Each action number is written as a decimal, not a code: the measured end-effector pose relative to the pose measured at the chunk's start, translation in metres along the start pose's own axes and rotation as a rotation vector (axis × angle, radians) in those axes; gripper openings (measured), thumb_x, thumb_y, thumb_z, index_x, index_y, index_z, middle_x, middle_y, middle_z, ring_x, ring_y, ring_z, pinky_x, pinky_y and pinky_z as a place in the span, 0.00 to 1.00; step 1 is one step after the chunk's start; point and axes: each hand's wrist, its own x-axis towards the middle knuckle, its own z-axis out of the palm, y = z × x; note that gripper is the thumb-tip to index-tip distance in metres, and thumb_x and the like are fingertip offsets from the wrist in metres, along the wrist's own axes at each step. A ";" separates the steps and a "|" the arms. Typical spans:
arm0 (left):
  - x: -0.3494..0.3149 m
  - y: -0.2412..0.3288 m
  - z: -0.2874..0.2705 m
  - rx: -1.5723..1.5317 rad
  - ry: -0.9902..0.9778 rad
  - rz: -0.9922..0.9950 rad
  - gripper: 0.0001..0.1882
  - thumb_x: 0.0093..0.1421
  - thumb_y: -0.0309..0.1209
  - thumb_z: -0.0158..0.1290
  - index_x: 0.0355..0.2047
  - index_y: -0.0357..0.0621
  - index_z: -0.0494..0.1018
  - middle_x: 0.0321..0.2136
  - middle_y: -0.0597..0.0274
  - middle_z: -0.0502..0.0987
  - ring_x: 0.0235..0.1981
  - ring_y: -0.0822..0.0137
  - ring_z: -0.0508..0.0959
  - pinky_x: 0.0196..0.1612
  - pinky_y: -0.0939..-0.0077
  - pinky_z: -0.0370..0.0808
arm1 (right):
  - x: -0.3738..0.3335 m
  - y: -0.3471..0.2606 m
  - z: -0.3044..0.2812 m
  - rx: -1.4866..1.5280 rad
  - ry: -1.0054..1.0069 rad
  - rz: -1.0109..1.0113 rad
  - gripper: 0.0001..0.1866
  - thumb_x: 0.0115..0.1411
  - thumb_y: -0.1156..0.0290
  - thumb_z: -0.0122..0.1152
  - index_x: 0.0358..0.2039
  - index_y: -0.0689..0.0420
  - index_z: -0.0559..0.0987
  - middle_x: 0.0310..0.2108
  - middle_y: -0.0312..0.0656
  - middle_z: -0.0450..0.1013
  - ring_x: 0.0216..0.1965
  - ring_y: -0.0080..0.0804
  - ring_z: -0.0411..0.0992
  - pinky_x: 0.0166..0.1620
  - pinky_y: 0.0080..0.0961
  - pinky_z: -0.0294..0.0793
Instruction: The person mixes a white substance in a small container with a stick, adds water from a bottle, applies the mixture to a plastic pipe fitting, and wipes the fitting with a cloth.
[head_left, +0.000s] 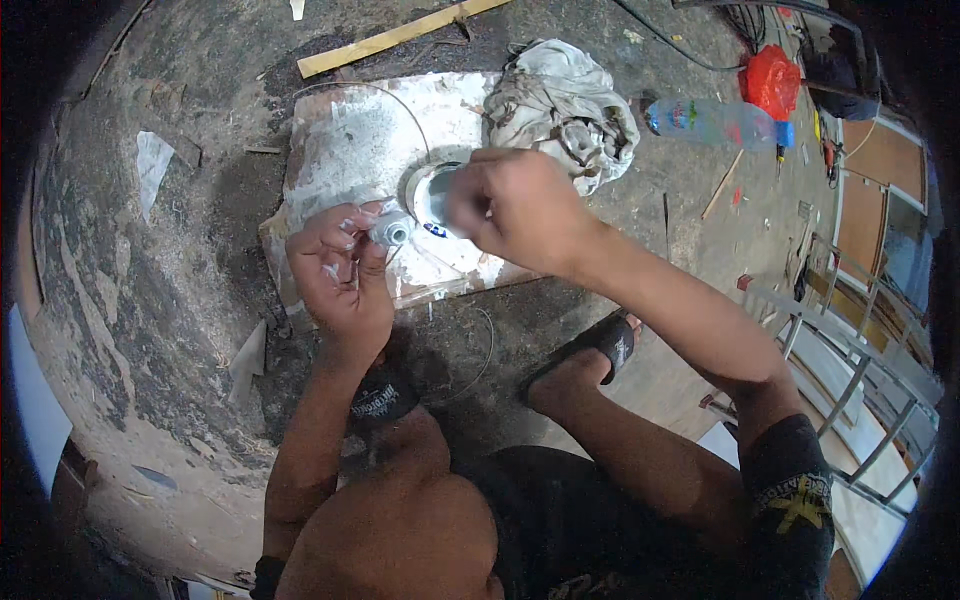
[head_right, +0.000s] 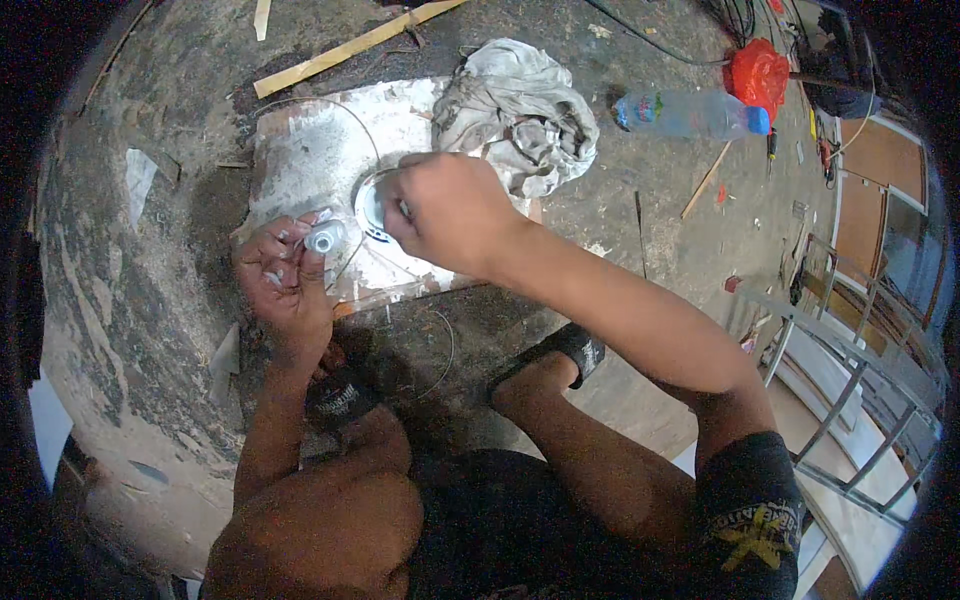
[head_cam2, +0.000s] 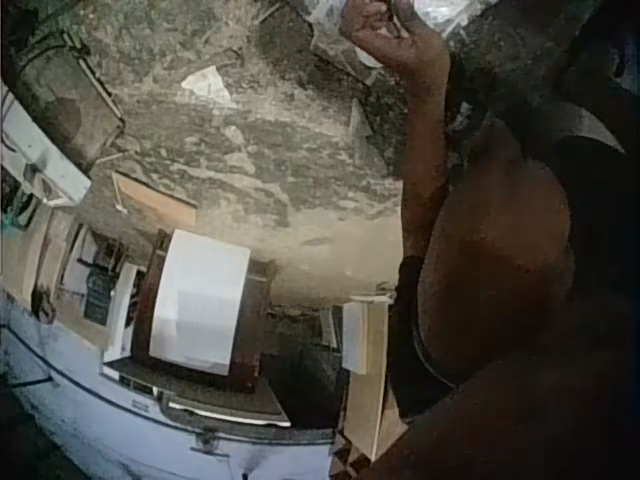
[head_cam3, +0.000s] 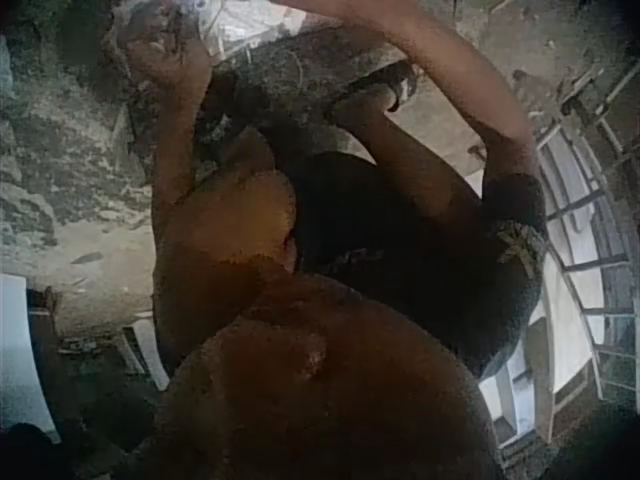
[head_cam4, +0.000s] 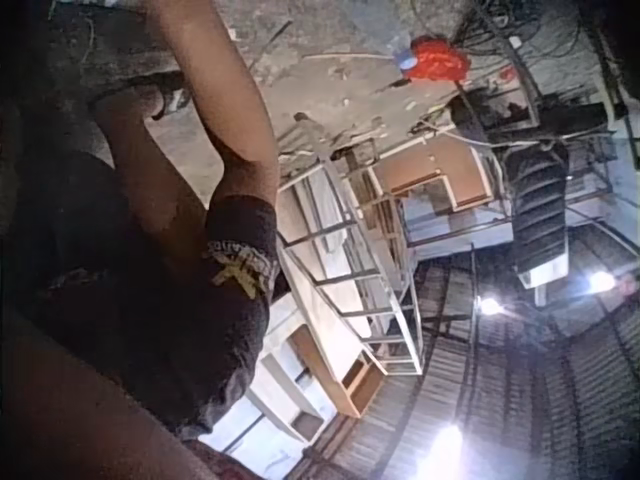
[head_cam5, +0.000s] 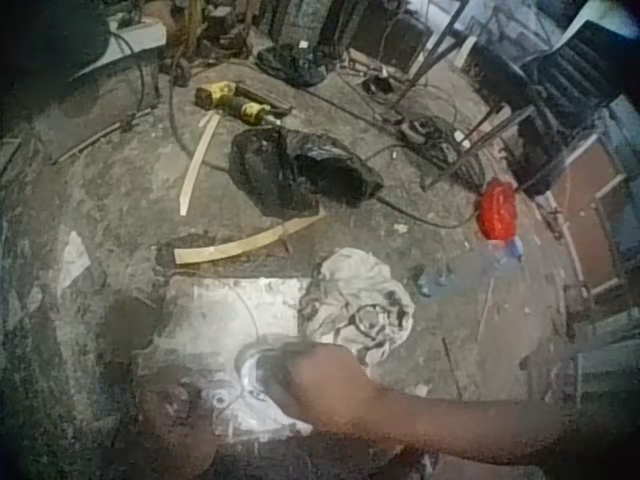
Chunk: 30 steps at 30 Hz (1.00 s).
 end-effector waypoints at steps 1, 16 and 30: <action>0.001 0.002 -0.001 0.004 0.000 0.000 0.14 0.59 0.21 0.50 0.39 0.41 0.56 0.41 0.52 0.67 0.47 0.59 0.72 0.50 0.67 0.71 | 0.000 -0.001 -0.003 -0.049 0.072 -0.009 0.08 0.50 0.68 0.57 0.23 0.59 0.76 0.20 0.43 0.70 0.24 0.40 0.72 0.27 0.35 0.71; 0.005 0.003 0.002 -0.054 0.079 -0.034 0.16 0.58 0.18 0.49 0.41 0.42 0.55 0.42 0.52 0.66 0.48 0.57 0.71 0.53 0.62 0.70 | -0.033 0.029 -0.016 0.821 0.354 0.395 0.03 0.51 0.79 0.58 0.25 0.63 0.79 0.19 0.31 0.72 0.22 0.13 0.65 0.25 0.14 0.63; 0.011 0.009 0.017 -0.125 0.026 -0.014 0.16 0.58 0.18 0.50 0.42 0.40 0.55 0.44 0.54 0.63 0.49 0.57 0.70 0.54 0.61 0.69 | -0.053 0.010 -0.049 1.028 0.317 0.404 0.04 0.57 0.75 0.59 0.30 0.61 0.81 0.23 0.30 0.73 0.26 0.12 0.65 0.29 0.12 0.64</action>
